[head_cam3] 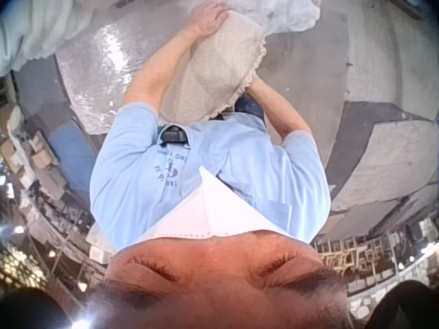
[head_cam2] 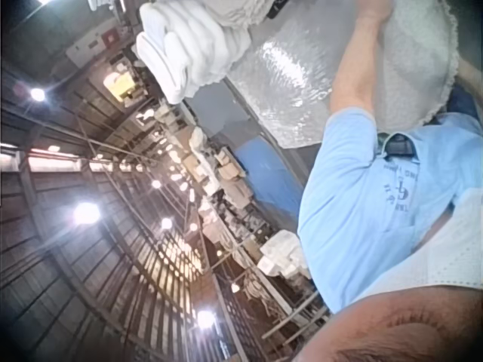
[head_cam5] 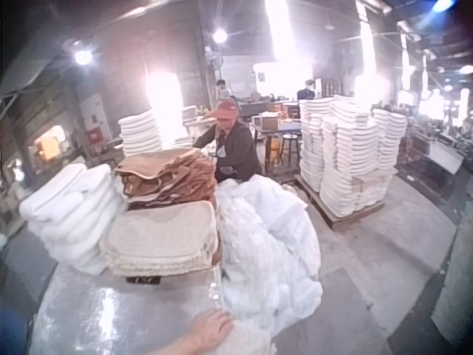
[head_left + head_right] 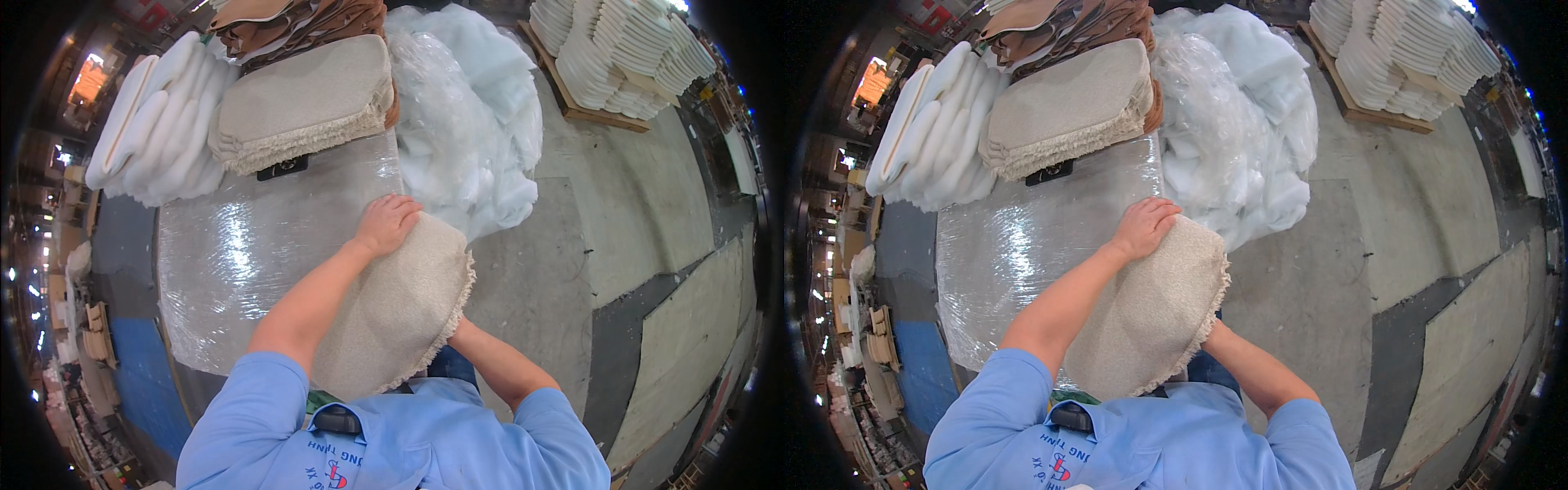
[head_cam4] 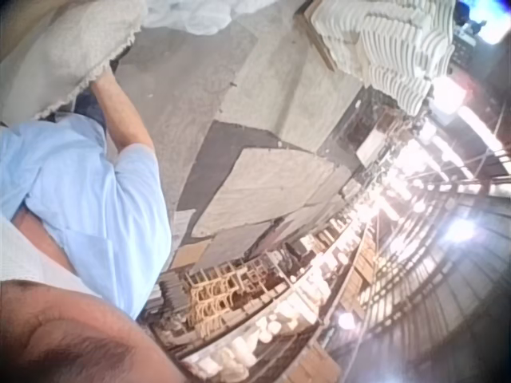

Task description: The person inserts a white foam cushion into a beige fabric cover, aligns the edges, and smooths the cover over the foam. The person repeats this process with multiple cushions, stacking the finished items on a table.

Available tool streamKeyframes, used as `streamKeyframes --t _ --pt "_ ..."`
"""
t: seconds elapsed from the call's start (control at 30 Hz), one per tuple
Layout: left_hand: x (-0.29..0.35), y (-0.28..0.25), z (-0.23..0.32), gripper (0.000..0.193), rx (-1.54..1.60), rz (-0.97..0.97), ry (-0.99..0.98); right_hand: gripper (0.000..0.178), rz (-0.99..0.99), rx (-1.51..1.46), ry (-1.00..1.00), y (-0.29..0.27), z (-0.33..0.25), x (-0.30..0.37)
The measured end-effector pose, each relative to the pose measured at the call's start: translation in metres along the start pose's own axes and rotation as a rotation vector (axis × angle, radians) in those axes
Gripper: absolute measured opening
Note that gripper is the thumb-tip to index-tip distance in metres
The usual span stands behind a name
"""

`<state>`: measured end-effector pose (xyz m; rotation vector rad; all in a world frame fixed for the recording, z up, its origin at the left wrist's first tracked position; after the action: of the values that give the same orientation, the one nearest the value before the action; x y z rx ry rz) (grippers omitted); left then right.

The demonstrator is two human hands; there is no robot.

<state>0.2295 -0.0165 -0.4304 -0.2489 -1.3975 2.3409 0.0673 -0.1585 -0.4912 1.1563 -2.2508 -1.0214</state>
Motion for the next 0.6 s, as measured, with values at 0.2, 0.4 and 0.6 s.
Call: streamKeyframes --t 0.2,0.4,0.6 --pt "0.0013 0.0008 -0.0028 0.036 -0.006 0.014 0.009 0.057 -0.023 0.163 0.029 -0.0028 0.0015 0.0011" --pt "-0.0007 0.0002 -0.0006 0.036 -0.003 0.011 0.005 0.057 -0.021 0.244 0.04 -0.0085 0.0027 0.0003" --pt "0.0023 0.0011 -0.0015 0.036 -0.007 0.014 -0.024 0.056 0.034 -0.144 -0.021 -0.0017 -0.0004 0.0015"
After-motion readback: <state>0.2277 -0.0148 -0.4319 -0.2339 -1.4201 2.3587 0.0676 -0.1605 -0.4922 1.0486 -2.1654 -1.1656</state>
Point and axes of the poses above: each hand's wrist, its own x-axis away from the middle knuckle, its own y-axis out of the palm, z = x × y, the point moved 5 cm from there along -x, towards the middle knuckle, and after that the axes turned 8 degrees about -z, right-handed, at the moved point
